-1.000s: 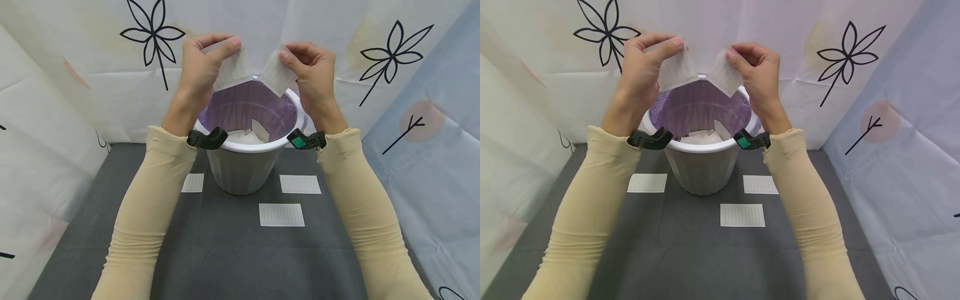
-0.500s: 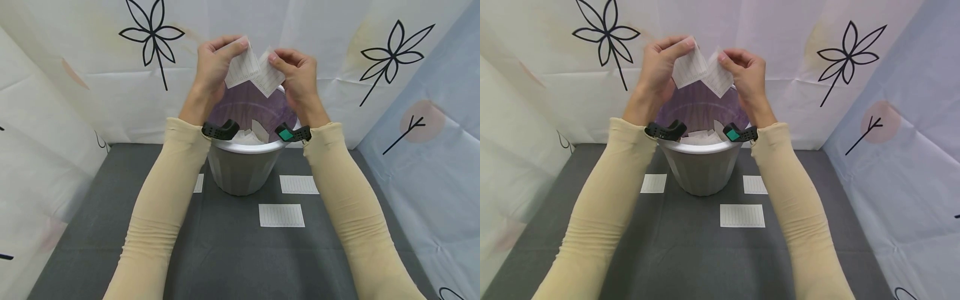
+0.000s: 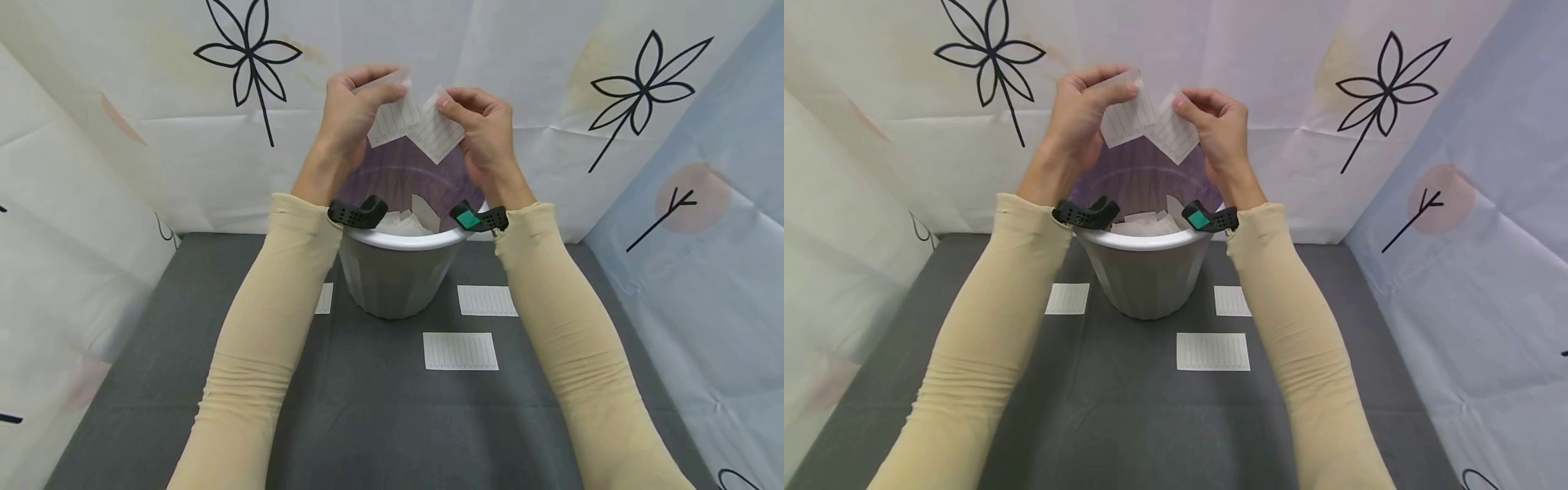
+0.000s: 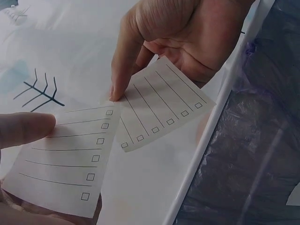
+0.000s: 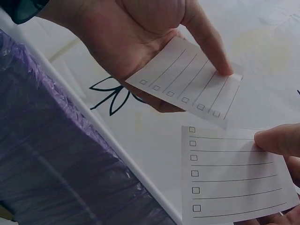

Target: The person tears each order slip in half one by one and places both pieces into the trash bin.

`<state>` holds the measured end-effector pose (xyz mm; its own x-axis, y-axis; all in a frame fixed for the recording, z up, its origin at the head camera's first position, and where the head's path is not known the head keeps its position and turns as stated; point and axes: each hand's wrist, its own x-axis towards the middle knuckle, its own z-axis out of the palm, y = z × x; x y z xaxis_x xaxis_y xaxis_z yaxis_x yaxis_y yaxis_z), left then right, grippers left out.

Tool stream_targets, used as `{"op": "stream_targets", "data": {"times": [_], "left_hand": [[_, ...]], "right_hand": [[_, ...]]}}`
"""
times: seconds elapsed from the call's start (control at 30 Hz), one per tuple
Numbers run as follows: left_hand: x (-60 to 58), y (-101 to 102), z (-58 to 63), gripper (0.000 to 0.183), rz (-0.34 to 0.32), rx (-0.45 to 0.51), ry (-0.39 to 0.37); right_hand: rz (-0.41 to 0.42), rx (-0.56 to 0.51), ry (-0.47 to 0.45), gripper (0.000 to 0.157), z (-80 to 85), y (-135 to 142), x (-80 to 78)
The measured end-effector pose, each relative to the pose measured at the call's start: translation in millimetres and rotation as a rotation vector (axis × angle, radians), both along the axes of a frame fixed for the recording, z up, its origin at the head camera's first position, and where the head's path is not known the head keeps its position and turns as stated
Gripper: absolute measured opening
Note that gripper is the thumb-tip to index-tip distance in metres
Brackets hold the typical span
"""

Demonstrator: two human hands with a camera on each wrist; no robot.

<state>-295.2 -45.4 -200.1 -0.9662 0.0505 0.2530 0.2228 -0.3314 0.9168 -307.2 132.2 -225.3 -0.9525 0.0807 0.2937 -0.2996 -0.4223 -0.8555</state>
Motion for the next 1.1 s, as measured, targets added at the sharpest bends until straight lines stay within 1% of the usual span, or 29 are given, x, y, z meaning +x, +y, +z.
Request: {"op": "stream_targets", "data": {"times": [0.13,0.3,0.4,0.53,0.6,0.67,0.87,1.0,1.1], "left_hand": [[-1.9,-2.3,-3.0,0.023,-0.005,-0.032,0.007],[-4.6,-4.7,-6.1,0.016,-0.038,0.018,0.034],[-5.5,-6.2,-7.5,0.016,-0.057,0.041,0.034],[-5.6,-7.1,-8.0,0.018,-0.064,0.044,0.016],[-5.4,-7.3,-7.7,0.018,-0.063,0.033,0.009],[-5.0,-7.7,-7.1,0.018,-0.070,0.021,-0.004],[-2.5,-9.5,-6.4,0.021,-0.094,-0.021,-0.047],[0.2,-10.4,-5.2,0.022,-0.103,-0.021,-0.046],[3.7,-10.6,-2.9,0.020,-0.116,-0.022,-0.030]], "right_hand": [[0.007,0.007,0.002,0.017,-0.4,0.1,0.6],[0.014,0.040,0.010,0.016,-0.8,0.3,0.9],[0.011,0.084,0.023,0.016,-1.3,1.0,1.0],[0.032,0.079,0.005,0.014,-1.7,2.2,1.3],[0.051,0.060,-0.007,0.013,-1.5,2.9,1.6],[0.067,0.036,-0.019,0.012,-1.2,3.4,1.7],[0.075,0.038,-0.016,0.011,-0.1,3.8,2.7],[0.074,0.046,-0.012,0.011,1.9,3.9,6.1],[0.080,0.052,-0.004,0.010,4.7,5.0,10.8]]}}
